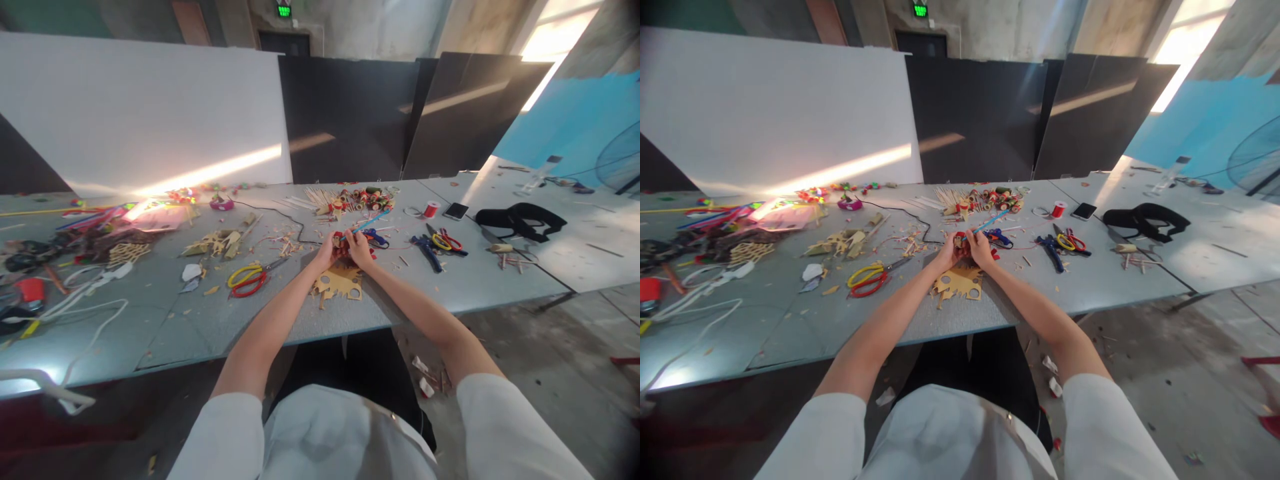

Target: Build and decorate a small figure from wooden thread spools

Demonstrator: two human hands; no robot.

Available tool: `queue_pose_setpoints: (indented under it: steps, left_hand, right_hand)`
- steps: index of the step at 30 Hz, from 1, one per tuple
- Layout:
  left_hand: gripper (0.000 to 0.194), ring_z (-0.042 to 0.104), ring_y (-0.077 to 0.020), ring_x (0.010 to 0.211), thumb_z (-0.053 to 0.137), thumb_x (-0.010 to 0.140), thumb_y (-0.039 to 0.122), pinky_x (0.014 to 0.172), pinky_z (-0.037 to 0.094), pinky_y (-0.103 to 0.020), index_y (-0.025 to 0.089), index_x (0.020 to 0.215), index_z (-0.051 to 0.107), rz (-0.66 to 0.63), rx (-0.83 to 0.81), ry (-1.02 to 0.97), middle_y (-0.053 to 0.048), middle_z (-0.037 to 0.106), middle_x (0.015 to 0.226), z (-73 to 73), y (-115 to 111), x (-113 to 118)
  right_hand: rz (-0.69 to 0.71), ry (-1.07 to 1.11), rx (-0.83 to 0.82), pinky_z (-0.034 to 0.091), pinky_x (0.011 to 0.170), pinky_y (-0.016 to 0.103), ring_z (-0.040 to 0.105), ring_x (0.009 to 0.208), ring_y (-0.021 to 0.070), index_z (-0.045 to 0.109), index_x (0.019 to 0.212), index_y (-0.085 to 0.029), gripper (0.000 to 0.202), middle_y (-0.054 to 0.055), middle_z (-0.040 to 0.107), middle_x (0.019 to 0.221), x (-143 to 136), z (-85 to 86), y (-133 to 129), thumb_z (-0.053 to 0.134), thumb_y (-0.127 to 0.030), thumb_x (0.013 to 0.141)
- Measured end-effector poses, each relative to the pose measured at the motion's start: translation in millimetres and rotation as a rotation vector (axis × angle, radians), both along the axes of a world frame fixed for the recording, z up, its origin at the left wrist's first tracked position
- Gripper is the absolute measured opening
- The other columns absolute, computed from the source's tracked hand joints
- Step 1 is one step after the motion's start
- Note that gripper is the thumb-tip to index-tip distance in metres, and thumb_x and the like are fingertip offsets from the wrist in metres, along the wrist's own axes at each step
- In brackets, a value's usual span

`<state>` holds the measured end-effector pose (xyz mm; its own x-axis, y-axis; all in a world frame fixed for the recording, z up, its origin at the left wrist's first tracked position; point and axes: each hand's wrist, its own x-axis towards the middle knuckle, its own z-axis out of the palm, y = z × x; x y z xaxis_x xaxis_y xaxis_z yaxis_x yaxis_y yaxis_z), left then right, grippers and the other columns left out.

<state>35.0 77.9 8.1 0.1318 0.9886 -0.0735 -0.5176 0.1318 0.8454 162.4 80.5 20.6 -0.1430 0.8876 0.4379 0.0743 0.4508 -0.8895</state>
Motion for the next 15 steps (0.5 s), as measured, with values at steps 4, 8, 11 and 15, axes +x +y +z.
queue_pose_setpoints:
  steps: [4, 8, 11, 15]
  left_hand:
    - [0.054, 0.054, -0.0138, 0.046, 0.047, 0.105, 0.055, 0.052, 0.047, -0.027, 0.022, 0.063, 0.056, 0.003, -0.004, -0.003, -0.002, 0.056, 0.054, -0.3, 0.1, -0.6]
    - [0.056, 0.051, -0.0132, 0.045, 0.05, 0.102, 0.061, 0.052, 0.046, -0.026, 0.023, 0.061, 0.054, -0.007, -0.017, 0.01, -0.001, 0.053, 0.051, -1.0, 1.3, -1.0]
    - [0.056, 0.05, -0.0134, 0.044, 0.048, 0.103, 0.061, 0.052, 0.046, -0.026, 0.023, 0.061, 0.054, -0.012, 0.002, 0.006, -0.001, 0.051, 0.05, -1.6, 2.1, -1.3]
    - [0.057, 0.049, -0.0134, 0.044, 0.043, 0.105, 0.059, 0.052, 0.046, -0.025, 0.023, 0.061, 0.054, -0.024, 0.019, 0.006, -0.001, 0.05, 0.049, -1.5, 2.0, -1.1]
  right_hand:
    - [-0.013, -0.003, 0.013, 0.054, 0.052, 0.033, 0.06, 0.054, 0.0191, 0.053, 0.092, -0.027, 0.06, 0.0, 0.064, 0.066, 0.0, -2.2, 1.8, 0.052, -0.087, 0.092]
    - [0.027, 0.021, 0.004, 0.053, 0.049, 0.034, 0.057, 0.049, 0.0183, 0.051, 0.092, -0.028, 0.062, -0.002, 0.063, 0.064, -0.2, -3.9, 5.1, 0.053, -0.09, 0.09]
    - [0.077, 0.054, 0.013, 0.052, 0.047, 0.033, 0.057, 0.048, 0.0182, 0.051, 0.093, -0.028, 0.059, -0.002, 0.064, 0.064, -0.1, -4.9, 6.7, 0.055, -0.087, 0.091]
    - [0.063, 0.028, -0.024, 0.053, 0.048, 0.032, 0.058, 0.048, 0.0176, 0.051, 0.095, -0.028, 0.057, -0.003, 0.064, 0.064, -0.7, -6.1, 7.1, 0.054, -0.086, 0.093]
